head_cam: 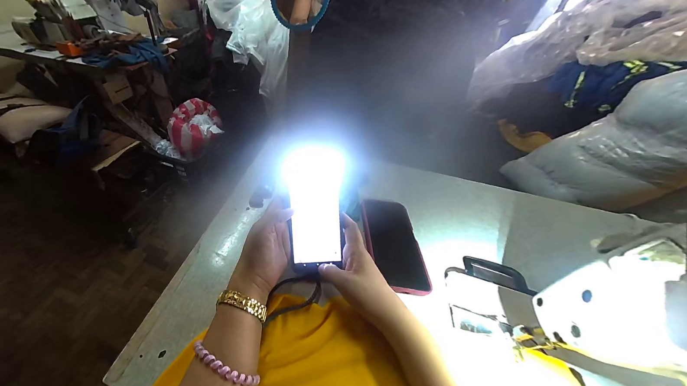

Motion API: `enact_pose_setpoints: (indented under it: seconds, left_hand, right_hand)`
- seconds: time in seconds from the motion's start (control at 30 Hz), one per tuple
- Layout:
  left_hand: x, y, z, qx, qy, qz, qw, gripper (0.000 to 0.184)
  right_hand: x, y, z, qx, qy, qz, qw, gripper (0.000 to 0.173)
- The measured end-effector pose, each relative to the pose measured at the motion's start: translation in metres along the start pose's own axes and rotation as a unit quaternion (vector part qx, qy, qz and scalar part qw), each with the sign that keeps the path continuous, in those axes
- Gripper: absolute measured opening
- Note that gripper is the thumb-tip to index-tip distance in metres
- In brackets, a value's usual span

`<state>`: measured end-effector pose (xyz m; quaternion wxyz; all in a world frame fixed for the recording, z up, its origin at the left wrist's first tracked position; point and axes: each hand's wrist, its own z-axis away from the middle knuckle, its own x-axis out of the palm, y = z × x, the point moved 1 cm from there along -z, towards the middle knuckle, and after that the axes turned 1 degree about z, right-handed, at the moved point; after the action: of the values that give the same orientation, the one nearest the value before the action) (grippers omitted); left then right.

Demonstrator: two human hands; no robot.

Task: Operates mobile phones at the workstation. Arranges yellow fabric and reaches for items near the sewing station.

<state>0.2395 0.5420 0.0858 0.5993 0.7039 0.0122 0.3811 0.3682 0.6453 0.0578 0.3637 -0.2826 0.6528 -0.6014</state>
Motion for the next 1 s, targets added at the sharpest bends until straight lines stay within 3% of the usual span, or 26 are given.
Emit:
enact_pose_setpoints:
  seconds: [0.4,1.0]
  left_hand:
    - [-0.0020,-0.0001,0.0005,0.014,-0.015,0.002,1.000,0.051]
    - [-0.0005,0.0022,0.0004,0.014,-0.039,0.011,0.999,0.050]
  right_hand:
    - [0.0060,-0.0046,0.0002,-0.024,0.033,0.112,0.993,0.116]
    - [0.0051,-0.0036,0.0009,-0.017,0.028,0.093,0.995,0.109]
